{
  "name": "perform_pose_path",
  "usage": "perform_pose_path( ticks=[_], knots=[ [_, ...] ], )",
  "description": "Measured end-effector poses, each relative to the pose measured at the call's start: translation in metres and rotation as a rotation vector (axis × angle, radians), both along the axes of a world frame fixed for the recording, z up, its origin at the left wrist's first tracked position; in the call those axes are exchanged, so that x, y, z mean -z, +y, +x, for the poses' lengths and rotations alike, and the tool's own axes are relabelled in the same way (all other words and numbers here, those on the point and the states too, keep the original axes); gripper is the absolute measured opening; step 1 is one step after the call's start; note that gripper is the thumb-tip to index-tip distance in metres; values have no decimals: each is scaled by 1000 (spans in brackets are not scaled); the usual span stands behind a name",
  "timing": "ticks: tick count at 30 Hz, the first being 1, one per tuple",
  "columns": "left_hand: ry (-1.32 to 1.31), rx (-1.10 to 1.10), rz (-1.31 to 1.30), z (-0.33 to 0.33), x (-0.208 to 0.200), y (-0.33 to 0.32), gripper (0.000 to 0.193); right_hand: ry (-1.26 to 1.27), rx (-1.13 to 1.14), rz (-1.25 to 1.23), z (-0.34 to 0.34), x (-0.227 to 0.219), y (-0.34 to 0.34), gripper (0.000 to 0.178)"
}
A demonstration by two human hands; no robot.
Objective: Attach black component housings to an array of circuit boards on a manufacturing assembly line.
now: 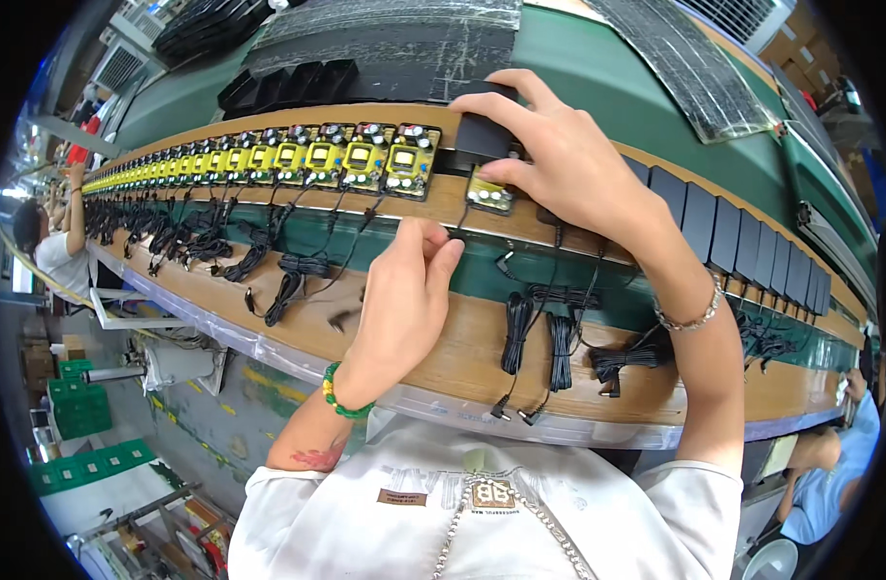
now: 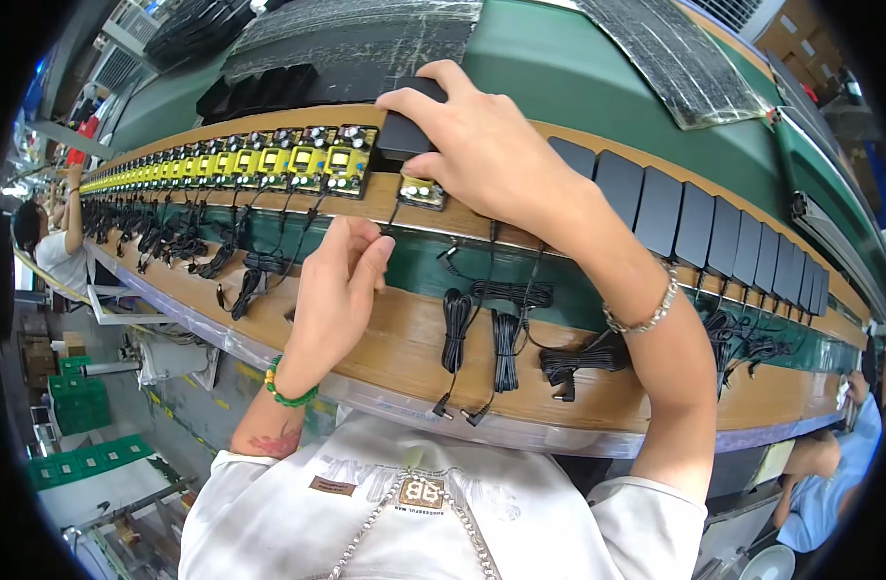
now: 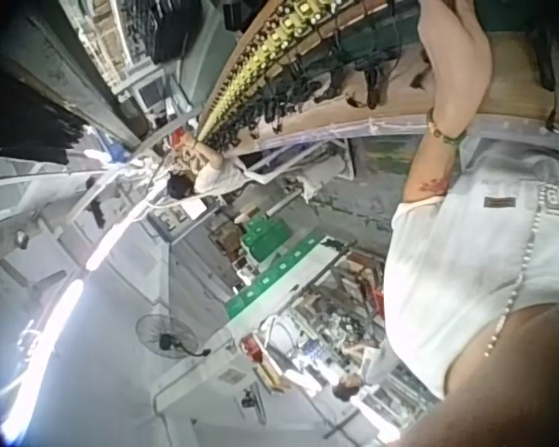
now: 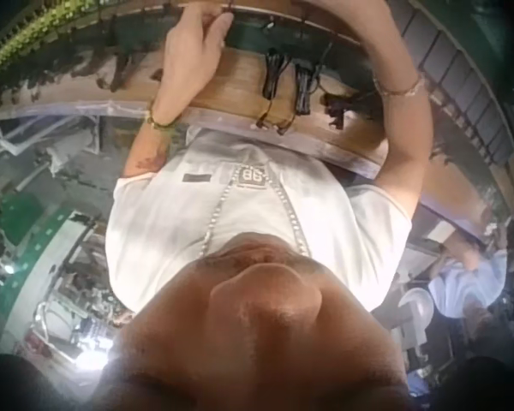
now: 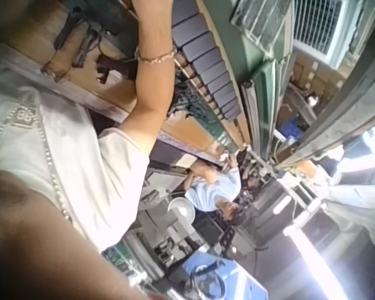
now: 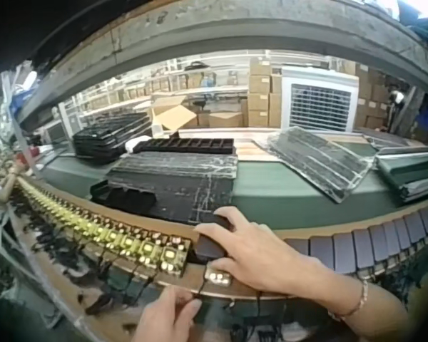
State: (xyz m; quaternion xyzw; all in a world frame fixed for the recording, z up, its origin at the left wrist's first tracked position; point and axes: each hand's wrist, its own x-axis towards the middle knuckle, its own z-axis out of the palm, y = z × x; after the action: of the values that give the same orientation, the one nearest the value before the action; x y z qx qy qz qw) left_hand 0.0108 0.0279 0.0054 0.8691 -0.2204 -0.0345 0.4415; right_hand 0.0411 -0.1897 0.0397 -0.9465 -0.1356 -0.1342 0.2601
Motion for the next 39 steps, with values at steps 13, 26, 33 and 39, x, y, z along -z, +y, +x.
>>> perform_pose_path(
  ticks=[13, 26, 33, 39],
  knots=[
    [1087, -39, -865, -8, -14, -36, 25, -292, 82, -350, -26, 26, -20, 61],
    [1035, -160, -717, -16, -18, -42, 21, -165, 84, -123, -29, 24, -24, 60],
    [1059, 24, -884, 2, -4, -58, 28, -180, 71, -63, -27, 27, -28, 60],
    [813, -51, -619, -8, -8, -62, 29, -329, 37, -98, -24, 27, -29, 46]
  ],
)
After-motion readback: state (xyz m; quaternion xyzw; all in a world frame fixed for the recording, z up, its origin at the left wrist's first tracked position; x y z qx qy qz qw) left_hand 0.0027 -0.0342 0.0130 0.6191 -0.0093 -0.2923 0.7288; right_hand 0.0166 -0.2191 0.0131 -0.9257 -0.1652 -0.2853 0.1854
